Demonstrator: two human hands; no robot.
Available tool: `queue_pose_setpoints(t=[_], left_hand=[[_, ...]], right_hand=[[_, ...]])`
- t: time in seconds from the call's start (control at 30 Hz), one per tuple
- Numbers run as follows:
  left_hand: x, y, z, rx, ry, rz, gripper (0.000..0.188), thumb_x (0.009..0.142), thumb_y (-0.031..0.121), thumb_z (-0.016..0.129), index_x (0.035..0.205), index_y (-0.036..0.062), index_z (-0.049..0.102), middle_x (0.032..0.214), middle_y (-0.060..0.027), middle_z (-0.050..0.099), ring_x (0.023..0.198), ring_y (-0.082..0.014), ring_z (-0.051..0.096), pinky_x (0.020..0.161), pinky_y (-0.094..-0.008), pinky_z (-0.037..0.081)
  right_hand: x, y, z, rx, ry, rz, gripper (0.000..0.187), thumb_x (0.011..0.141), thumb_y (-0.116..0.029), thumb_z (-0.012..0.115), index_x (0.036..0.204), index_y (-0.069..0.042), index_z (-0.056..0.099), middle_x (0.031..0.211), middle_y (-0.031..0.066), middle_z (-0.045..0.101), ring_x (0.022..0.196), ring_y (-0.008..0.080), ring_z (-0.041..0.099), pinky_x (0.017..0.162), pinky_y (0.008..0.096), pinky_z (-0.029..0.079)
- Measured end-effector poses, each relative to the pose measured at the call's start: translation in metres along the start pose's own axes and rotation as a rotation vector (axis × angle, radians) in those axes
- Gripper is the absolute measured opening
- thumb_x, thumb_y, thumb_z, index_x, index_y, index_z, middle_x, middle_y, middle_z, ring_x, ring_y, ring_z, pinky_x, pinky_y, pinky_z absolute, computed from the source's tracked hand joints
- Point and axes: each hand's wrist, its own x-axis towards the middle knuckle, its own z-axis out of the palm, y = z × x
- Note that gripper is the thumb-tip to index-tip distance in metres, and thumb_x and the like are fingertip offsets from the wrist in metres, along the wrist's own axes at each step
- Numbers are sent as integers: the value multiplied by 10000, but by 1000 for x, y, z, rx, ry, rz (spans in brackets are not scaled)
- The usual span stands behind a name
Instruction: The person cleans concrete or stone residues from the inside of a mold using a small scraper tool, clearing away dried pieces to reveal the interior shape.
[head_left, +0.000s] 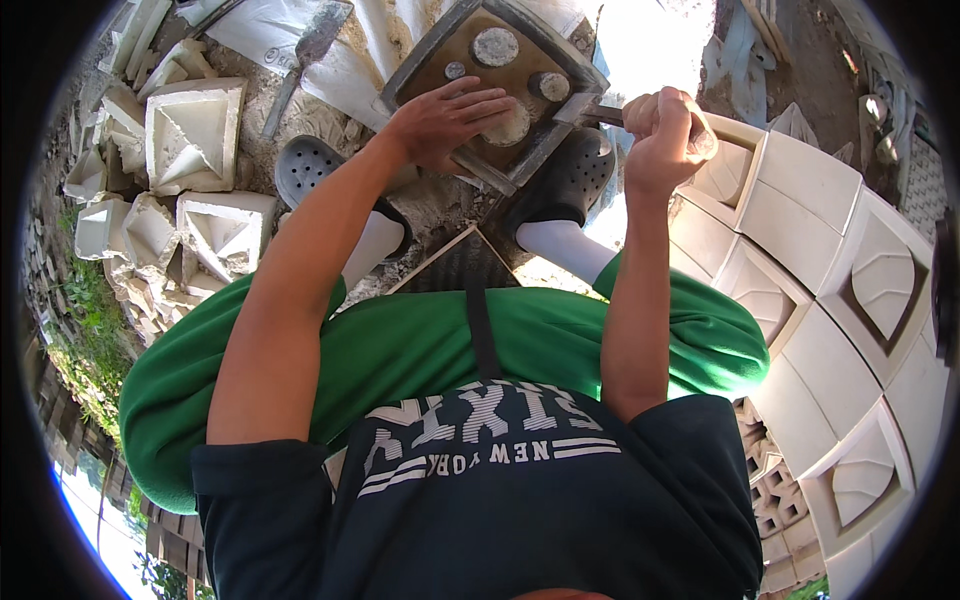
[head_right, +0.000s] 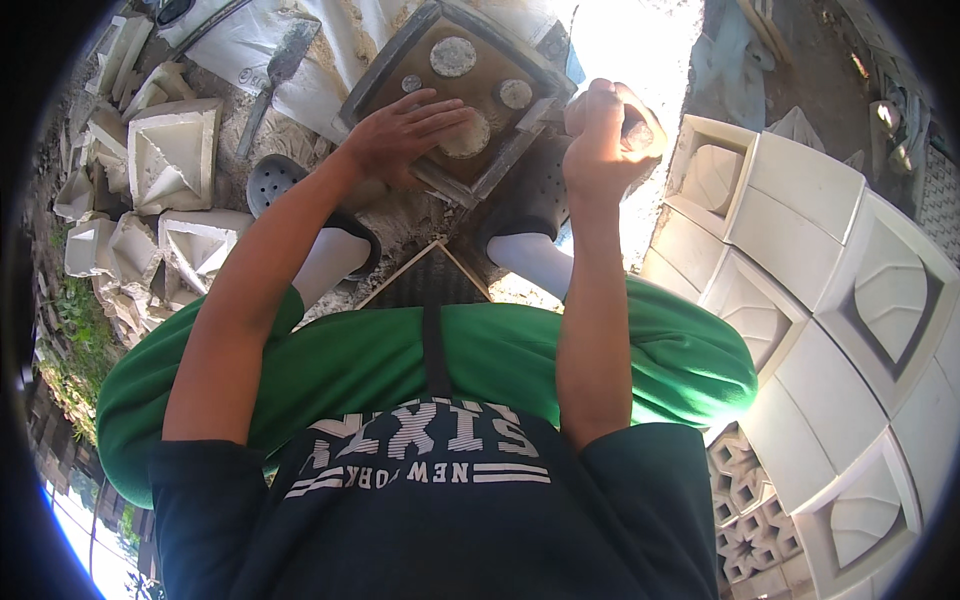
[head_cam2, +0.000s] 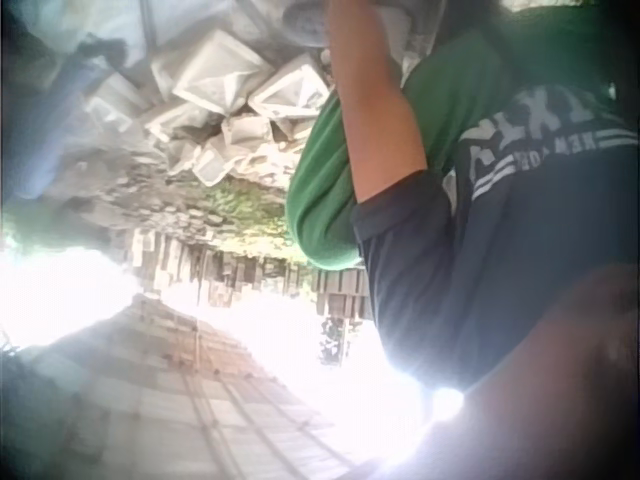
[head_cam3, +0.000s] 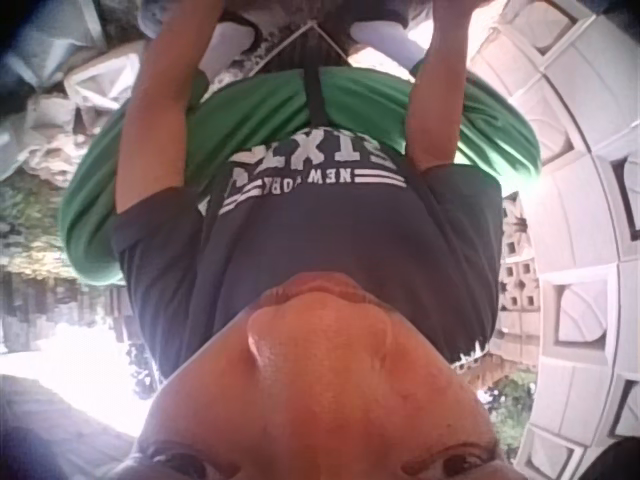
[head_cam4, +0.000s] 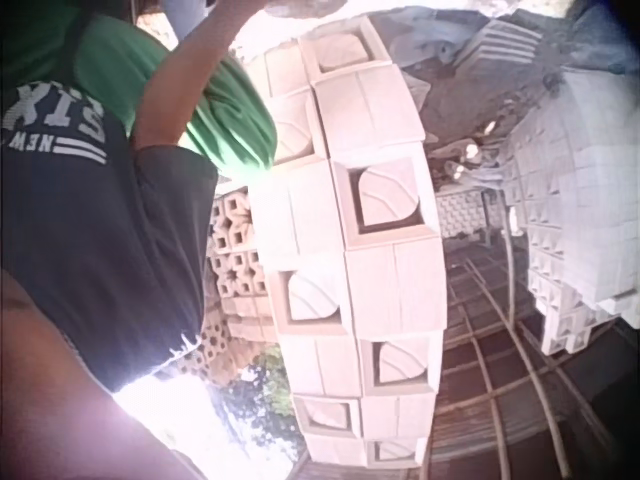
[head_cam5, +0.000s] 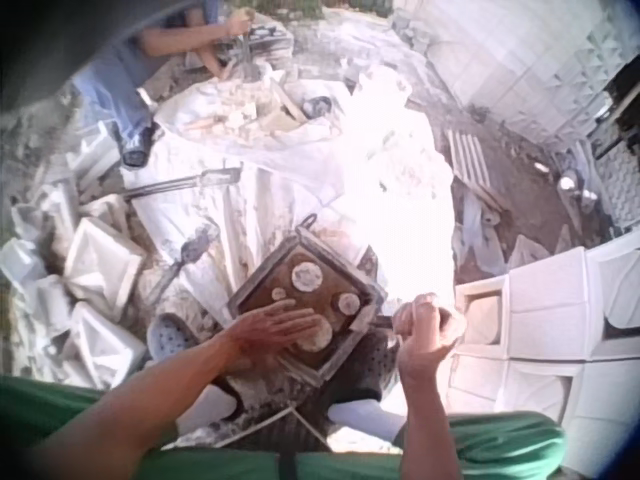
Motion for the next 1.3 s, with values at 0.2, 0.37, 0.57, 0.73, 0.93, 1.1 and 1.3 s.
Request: queue_pose_setpoints(t=[0.2,0.37,0.57,0.73,0.93,1.1,1.3], left_hand=[[-1,1,2,20,-15,-25,1157,602,485,859,1540,103,301,1590,-13,332,1473,-168,304,1247,-412,206],[-1,5,-2,36,-72,-42,1192,526,423,886,1526,87,330,1588,-15,332,1474,-184,303,1248,-418,217],[1,6,-5,83,-106,-38,1168,575,426,879,1542,114,303,1596,-7,325,1474,-169,302,1247,-409,212],[6,1,-7,38,-64,-41,1174,551,408,886,1535,116,318,1593,-12,328,1473,-175,306,1244,-414,220],[2,2,-3,26,-77,-56,1176,552,435,881,1536,124,319,1592,-11,329,1476,-180,303,1243,-425,223],[-1,3,0,65,-66,-47,1197,540,446,879,1542,125,308,1598,-6,318,1478,-178,299,1242,-426,224],[4,7,-7,13,-61,-50,1174,547,419,873,1535,111,319,1600,-1,312,1475,-170,300,1238,-418,229]], right_hand=[[28,-7,6,-300,-20,150,312,873,-102,568,571,-25,552,507,-19,464,459,80,386,477,270,322],[39,20,-8,-610,-277,151,341,881,-208,593,589,-36,557,534,-31,481,531,79,407,542,276,368],[20,35,-10,-471,-160,41,335,893,-93,579,569,-36,516,509,-13,461,482,77,380,482,266,314],[18,34,-9,-251,59,-197,334,864,-119,604,554,-23,526,498,-2,447,478,72,370,475,278,315],[18,-1,0,-223,-9,31,314,840,-61,604,557,-31,472,530,-24,383,532,65,335,493,275,292],[8,21,-5,-264,11,133,322,837,-30,581,537,-38,464,515,-29,430,483,58,364,469,257,273],[-17,29,2,-249,-127,52,350,893,-60,605,581,6,460,554,-40,419,548,47,348,491,264,269]])
